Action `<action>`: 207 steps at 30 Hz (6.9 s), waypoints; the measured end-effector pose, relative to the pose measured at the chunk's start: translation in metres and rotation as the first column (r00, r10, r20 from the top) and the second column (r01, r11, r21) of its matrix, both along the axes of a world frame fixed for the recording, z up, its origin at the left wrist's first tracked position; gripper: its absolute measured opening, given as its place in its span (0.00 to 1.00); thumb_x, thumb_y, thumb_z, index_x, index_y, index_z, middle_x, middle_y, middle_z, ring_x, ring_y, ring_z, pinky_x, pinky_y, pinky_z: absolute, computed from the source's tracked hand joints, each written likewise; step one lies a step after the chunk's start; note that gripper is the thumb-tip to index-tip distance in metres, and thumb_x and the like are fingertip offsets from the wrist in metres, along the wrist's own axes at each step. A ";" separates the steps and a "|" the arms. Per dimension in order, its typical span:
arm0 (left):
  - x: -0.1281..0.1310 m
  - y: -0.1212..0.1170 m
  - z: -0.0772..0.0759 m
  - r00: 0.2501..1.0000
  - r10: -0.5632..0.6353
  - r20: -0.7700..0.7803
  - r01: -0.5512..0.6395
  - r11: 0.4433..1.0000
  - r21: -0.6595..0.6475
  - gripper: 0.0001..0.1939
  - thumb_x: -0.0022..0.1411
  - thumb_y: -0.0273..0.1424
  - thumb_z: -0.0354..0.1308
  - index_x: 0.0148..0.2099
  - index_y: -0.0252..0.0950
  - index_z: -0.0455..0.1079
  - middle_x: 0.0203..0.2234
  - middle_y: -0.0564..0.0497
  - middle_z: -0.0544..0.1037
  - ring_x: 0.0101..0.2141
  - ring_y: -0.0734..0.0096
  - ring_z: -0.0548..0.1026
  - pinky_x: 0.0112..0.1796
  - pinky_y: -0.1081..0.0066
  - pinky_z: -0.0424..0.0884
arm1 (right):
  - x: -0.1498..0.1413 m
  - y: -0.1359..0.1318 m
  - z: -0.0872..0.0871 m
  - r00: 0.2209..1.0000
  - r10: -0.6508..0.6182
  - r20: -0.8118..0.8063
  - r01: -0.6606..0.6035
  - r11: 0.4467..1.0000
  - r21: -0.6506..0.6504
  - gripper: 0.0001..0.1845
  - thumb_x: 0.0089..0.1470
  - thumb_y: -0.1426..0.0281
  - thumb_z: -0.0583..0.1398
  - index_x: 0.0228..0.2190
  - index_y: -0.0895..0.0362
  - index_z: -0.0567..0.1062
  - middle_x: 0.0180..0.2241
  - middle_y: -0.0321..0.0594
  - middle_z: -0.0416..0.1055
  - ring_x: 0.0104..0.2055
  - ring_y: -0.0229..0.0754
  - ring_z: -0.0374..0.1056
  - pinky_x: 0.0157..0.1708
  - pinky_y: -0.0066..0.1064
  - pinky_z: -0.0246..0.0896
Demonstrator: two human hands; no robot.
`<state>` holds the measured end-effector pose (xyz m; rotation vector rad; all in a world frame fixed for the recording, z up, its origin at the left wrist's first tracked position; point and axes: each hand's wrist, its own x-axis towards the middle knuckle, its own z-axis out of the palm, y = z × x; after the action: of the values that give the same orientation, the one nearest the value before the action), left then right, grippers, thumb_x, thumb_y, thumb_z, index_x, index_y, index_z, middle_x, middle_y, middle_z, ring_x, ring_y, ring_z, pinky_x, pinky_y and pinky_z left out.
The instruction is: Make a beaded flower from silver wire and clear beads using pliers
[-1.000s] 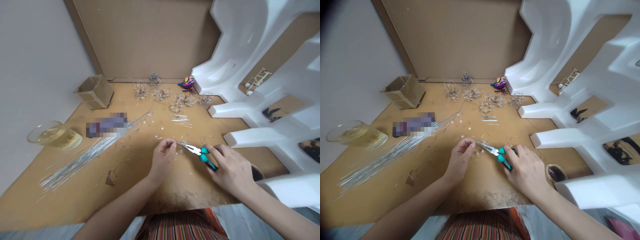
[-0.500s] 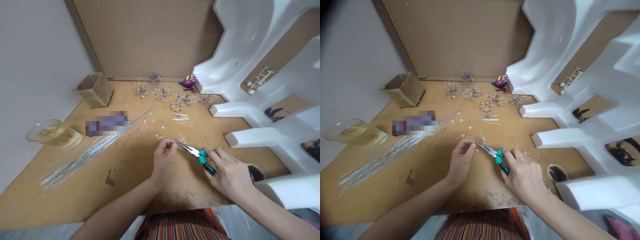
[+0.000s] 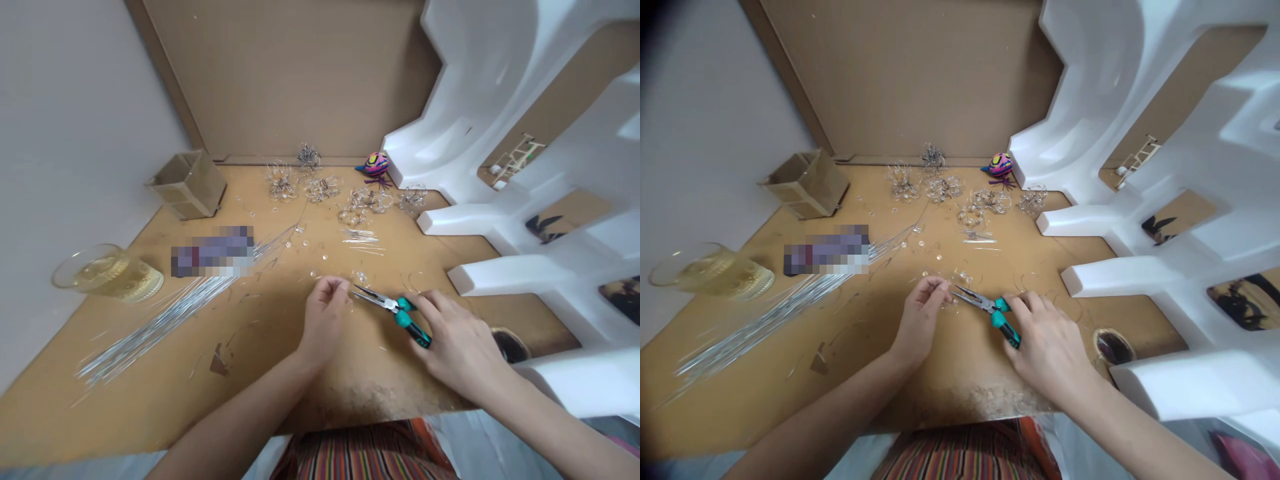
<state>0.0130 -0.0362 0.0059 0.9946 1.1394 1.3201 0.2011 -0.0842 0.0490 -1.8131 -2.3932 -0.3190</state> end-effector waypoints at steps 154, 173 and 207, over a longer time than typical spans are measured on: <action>-0.035 0.032 -0.014 0.325 -0.100 -0.941 0.436 0.898 0.056 0.15 0.63 0.34 0.43 0.44 0.36 0.67 0.38 0.44 0.75 0.39 0.60 0.72 0.40 0.64 0.66 | -0.020 0.095 -0.051 0.390 -0.256 -0.884 -0.437 0.794 -0.423 0.17 0.50 0.66 0.56 0.40 0.60 0.73 0.22 0.35 0.68 0.20 0.33 0.63 0.22 0.25 0.59; -0.033 0.023 -0.007 0.398 -0.015 -0.917 0.380 0.913 0.150 0.12 0.62 0.30 0.43 0.37 0.37 0.67 0.33 0.47 0.74 0.36 0.64 0.71 0.37 0.67 0.65 | -0.007 0.172 -0.011 0.992 -0.053 -0.115 0.024 0.970 -0.241 0.10 0.52 0.73 0.54 0.31 0.60 0.75 0.34 0.49 0.73 0.40 0.48 0.68 0.39 0.34 0.59; -0.003 0.044 0.032 0.034 0.130 -0.991 0.475 0.870 0.131 0.14 0.61 0.26 0.43 0.43 0.34 0.69 0.37 0.43 0.72 0.40 0.62 0.70 0.40 0.67 0.65 | -0.036 0.128 0.027 0.927 0.366 0.076 -0.333 0.901 -0.279 0.14 0.49 0.79 0.52 0.36 0.65 0.74 0.33 0.55 0.73 0.39 0.50 0.70 0.35 0.33 0.62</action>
<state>0.0104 0.0074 0.0375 2.6234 1.6128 0.4101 0.1647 0.0434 0.0758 -1.4366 -2.9068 -0.0823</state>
